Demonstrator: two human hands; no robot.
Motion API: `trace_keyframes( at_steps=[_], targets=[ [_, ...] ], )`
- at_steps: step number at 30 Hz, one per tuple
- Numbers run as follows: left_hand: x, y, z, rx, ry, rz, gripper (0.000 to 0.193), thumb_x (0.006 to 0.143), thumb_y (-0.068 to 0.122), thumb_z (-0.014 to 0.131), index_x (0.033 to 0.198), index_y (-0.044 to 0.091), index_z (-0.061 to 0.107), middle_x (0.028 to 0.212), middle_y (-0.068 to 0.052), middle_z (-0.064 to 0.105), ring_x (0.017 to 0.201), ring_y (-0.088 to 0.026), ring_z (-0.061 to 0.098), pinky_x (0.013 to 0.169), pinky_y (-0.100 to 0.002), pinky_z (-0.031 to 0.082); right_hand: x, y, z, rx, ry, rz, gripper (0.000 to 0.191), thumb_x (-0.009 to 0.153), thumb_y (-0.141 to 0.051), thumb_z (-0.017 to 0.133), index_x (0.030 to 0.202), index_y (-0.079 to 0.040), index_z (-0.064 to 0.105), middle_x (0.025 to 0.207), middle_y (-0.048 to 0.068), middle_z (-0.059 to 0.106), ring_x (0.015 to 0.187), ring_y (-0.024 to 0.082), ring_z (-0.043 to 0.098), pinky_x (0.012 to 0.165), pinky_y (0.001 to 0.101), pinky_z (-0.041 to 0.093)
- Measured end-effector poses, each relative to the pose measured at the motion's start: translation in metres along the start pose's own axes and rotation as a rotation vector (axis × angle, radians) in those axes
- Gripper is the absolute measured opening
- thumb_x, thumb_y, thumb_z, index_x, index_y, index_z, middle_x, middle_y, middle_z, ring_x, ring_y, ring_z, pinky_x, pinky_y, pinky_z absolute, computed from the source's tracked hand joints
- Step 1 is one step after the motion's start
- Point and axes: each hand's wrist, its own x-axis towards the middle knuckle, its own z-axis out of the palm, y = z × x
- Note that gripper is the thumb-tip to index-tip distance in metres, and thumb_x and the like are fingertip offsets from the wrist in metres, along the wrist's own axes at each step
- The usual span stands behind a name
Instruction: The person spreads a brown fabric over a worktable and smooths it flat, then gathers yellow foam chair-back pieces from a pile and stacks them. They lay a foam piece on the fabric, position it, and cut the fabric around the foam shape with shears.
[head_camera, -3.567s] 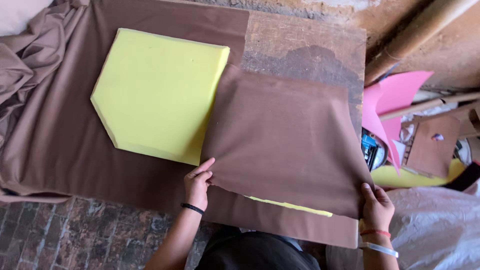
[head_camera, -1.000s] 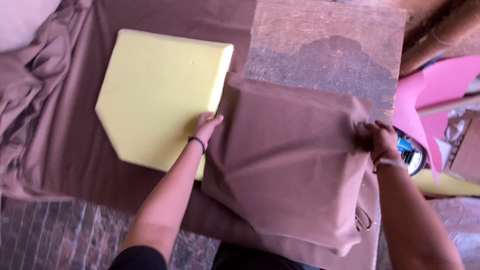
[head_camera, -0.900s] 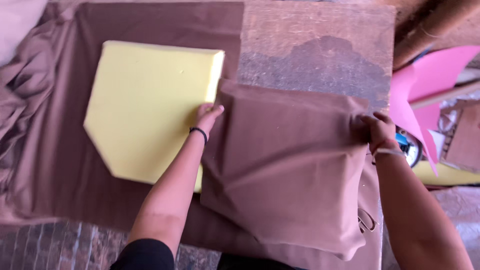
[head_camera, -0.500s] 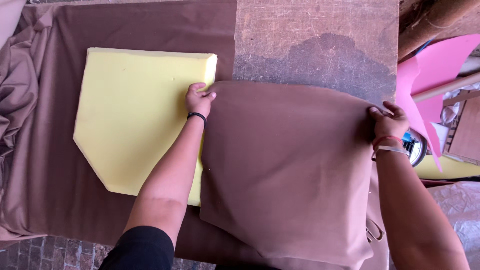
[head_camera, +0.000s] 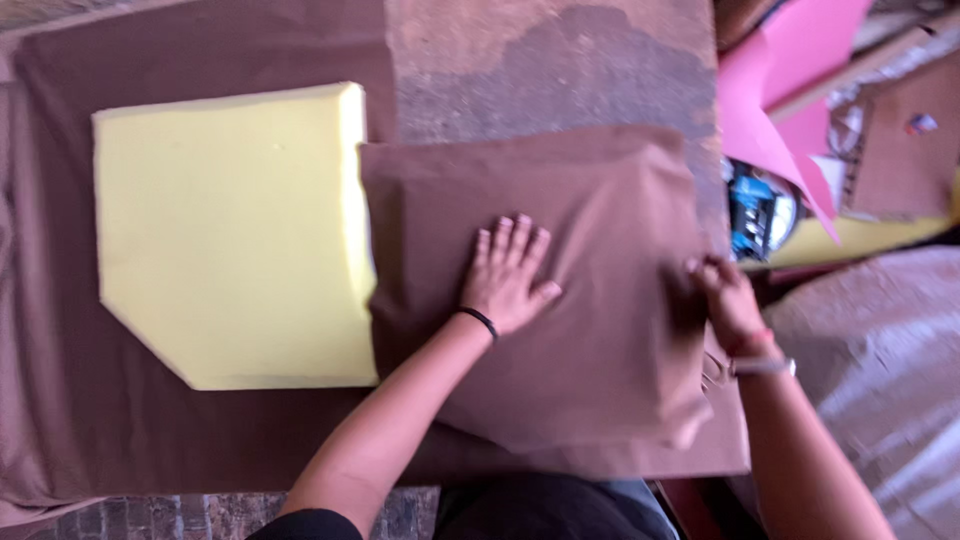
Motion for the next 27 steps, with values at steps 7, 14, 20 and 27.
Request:
trace_keyframes(
  at_steps=[7, 14, 20, 27],
  targets=[
    [-0.013, 0.094, 0.024, -0.074, -0.064, 0.23, 0.085, 0.094, 0.067, 0.051, 0.159, 0.018, 0.03, 0.168, -0.017, 0.02, 0.155, -0.04, 0.015, 0.123, -0.059, 0.011, -0.14, 0.038, -0.061, -0.124, -0.225, 0.098, 0.081, 0.08, -0.005, 0.073, 0.152, -0.021, 0.039, 0.1, 0.003, 0.074, 0.092, 0.013, 0.069, 0.08, 0.0313, 0.057],
    [-0.084, 0.063, 0.025, -0.089, 0.046, -0.001, 0.068, 0.092, 0.056, 0.06, 0.152, 0.025, 0.046, 0.165, -0.013, 0.035, 0.154, -0.038, 0.027, 0.124, -0.057, 0.021, -0.139, 0.056, -0.062, -0.901, -0.037, -0.272, 0.071, 0.079, -0.005, 0.08, 0.144, -0.017, 0.054, 0.087, 0.007, 0.075, 0.073, 0.018, 0.072, 0.069, 0.0329, 0.057],
    [-0.171, -0.004, 0.02, -0.461, 0.503, -0.812, 0.094, 0.082, 0.045, 0.082, 0.157, 0.012, 0.037, 0.153, -0.037, 0.031, 0.139, -0.05, 0.032, 0.111, -0.054, 0.034, -0.111, 0.062, -0.021, -0.949, -0.157, -0.386, 0.036, 0.093, -0.025, 0.081, 0.12, -0.006, 0.069, 0.099, 0.011, 0.076, 0.087, 0.025, 0.076, 0.079, 0.0362, 0.06],
    [-0.146, -0.069, 0.031, -0.953, 0.443, -1.321, 0.107, 0.065, 0.047, 0.094, 0.145, -0.001, 0.041, 0.143, -0.022, 0.052, 0.133, -0.036, 0.053, 0.111, -0.044, 0.046, -0.132, 0.022, 0.063, -0.311, -0.025, -0.062, 0.079, 0.078, -0.041, 0.085, 0.13, 0.012, 0.06, 0.125, 0.023, 0.069, 0.111, 0.028, 0.068, 0.096, 0.0361, 0.053]
  ],
)
